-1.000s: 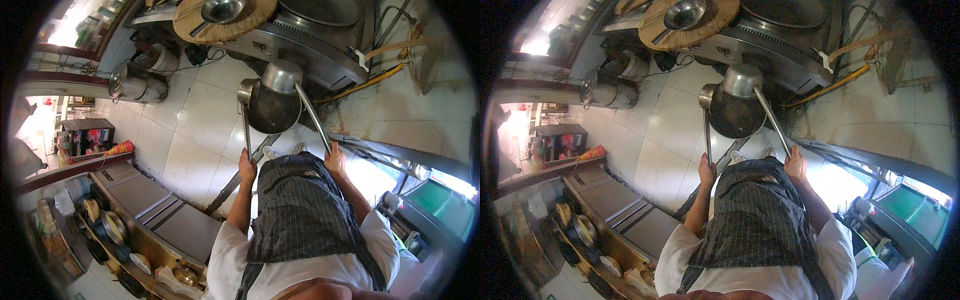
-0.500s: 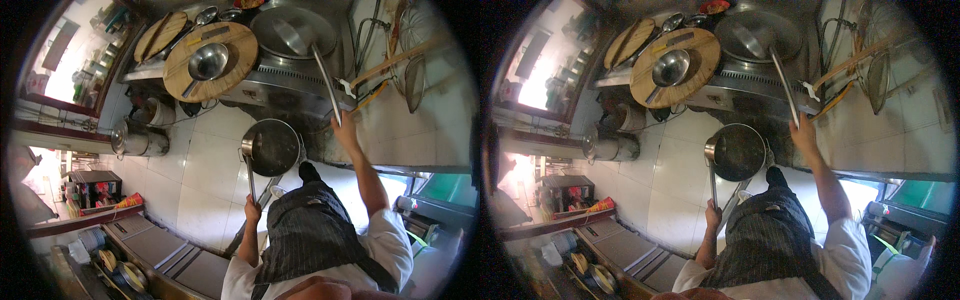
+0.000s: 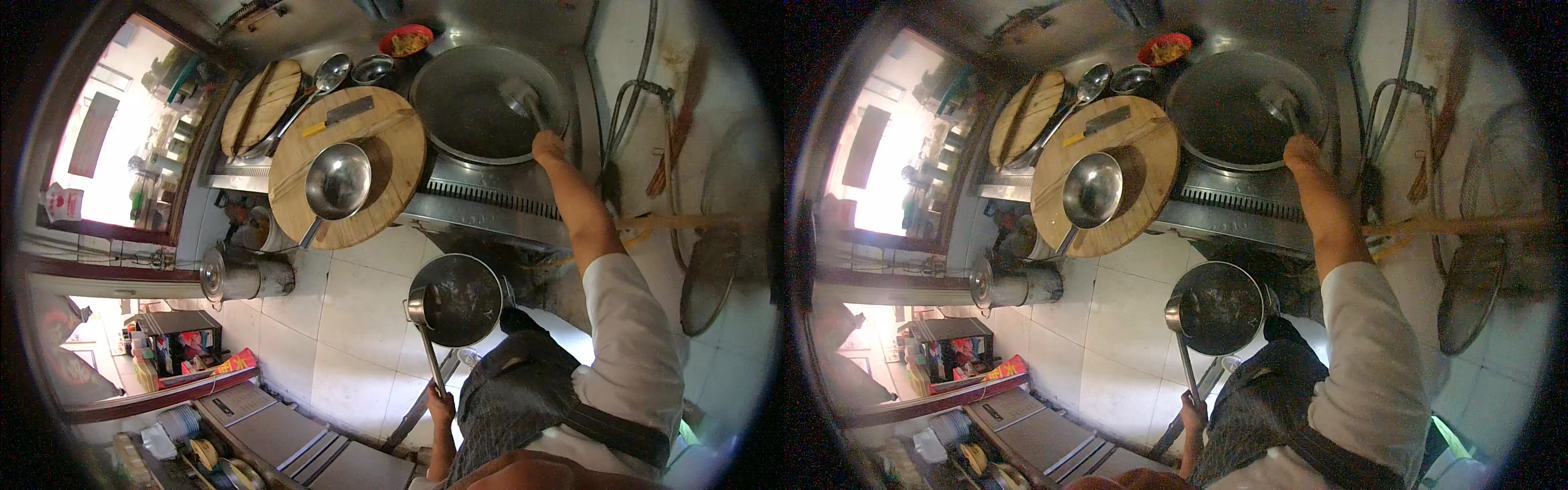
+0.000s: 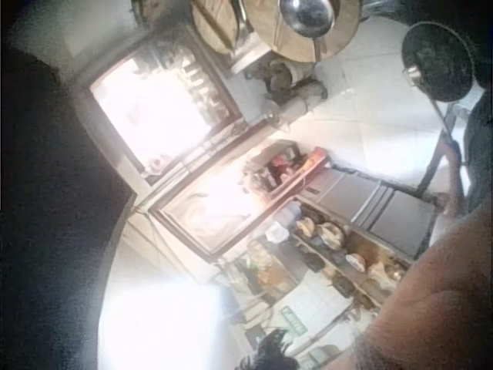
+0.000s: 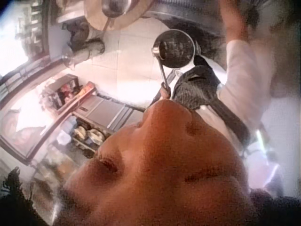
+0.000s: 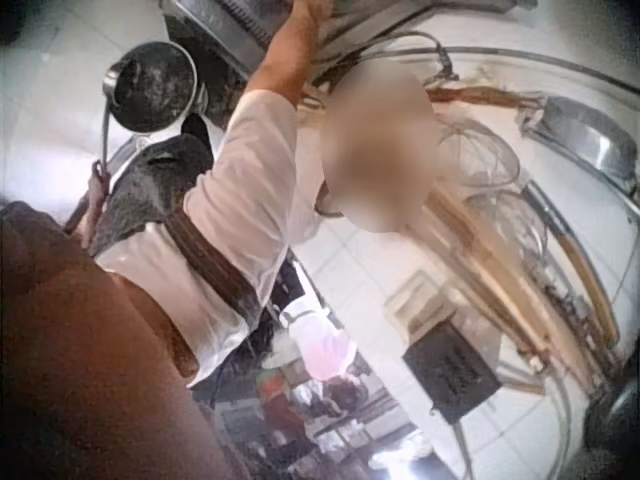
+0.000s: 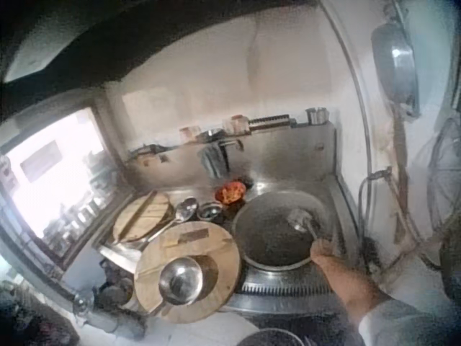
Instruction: The person transfers liquid between large pots using metal ladles, moves metal bowls, and arranges wooden lids and a cleaver on a workstation.
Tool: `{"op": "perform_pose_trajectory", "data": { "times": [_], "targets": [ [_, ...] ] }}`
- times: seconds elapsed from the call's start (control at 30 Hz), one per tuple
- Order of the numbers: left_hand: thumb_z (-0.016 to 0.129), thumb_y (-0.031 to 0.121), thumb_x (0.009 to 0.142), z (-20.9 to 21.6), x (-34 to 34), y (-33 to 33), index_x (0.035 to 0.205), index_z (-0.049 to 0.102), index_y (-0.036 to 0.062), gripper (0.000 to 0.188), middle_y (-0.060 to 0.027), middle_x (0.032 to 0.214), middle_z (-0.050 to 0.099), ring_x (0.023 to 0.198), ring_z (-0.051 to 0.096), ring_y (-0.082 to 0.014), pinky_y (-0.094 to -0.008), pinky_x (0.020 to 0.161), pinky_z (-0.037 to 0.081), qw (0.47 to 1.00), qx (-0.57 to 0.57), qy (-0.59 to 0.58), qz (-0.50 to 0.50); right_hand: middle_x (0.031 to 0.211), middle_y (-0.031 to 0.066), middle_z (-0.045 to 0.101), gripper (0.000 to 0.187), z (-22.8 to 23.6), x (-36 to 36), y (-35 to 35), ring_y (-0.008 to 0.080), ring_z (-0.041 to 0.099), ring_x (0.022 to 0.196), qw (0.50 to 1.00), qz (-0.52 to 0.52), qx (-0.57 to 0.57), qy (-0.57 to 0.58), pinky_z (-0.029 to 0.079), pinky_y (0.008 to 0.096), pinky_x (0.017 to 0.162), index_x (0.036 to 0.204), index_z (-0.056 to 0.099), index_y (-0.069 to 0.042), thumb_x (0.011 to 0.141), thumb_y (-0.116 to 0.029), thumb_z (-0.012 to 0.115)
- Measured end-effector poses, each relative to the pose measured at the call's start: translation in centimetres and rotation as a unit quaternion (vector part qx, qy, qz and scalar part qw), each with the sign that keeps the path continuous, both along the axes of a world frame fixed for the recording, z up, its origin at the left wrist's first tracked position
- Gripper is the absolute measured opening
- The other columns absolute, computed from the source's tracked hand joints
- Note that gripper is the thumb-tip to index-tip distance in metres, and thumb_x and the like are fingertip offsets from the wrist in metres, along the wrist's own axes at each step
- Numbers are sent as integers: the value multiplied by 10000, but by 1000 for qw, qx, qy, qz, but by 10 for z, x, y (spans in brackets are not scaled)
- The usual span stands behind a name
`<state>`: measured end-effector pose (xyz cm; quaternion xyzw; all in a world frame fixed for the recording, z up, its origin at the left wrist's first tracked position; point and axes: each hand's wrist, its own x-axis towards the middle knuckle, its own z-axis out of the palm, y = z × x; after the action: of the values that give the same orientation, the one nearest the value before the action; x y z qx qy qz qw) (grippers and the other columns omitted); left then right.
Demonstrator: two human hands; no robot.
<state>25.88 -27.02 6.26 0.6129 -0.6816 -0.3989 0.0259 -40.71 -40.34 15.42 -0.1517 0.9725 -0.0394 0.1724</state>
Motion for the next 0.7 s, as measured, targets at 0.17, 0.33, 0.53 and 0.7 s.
{"op": "perform_pose_trajectory", "data": {
  "times": [0.17, 0.33, 0.53, 0.7],
  "targets": [
    [569, 127, 721, 20, -38, -6, 1124, 428, 4, 444, -109, 720, 560, 570, 540, -187, -311, 518, 444, 995, 85, -12, 51, 867, 191, 614, 224, -52, 1, -34, 281, 602, 721, 997, -24, 20, -77, 495, 391, 581, 931, 620, 28, 869, -100, 447],
    [568, 116, 745, 1, -36, -2, 1166, 409, 15, 461, -53, 678, 527, 492, 483, -134, -278, 438, 391, 993, 41, 91, 56, 643, 138, 519, 166, -87, 6, -58, 223, 489, 514, 918, -135, -194, -317, 405, 344, 455, 848, 573, 30, 851, -89, 457],
    [567, 78, 779, 27, -46, -15, 1199, 367, 35, 467, -33, 665, 505, 484, 466, -95, -243, 414, 378, 967, 115, 201, 106, 484, 40, 394, 89, -90, 17, -45, 161, 372, 397, 712, -185, -448, -508, 335, 243, 405, 751, 504, -6, 818, -65, 499],
    [569, 101, 812, 75, -59, -32, 1230, 332, 37, 485, -25, 646, 483, 455, 453, -87, -238, 389, 365, 964, 125, 219, 88, 495, -4, 401, 173, -78, 30, -43, 61, 354, 400, 613, -278, -485, -559, 304, 192, 381, 658, 435, -67, 810, -58, 517]
  ]
}}
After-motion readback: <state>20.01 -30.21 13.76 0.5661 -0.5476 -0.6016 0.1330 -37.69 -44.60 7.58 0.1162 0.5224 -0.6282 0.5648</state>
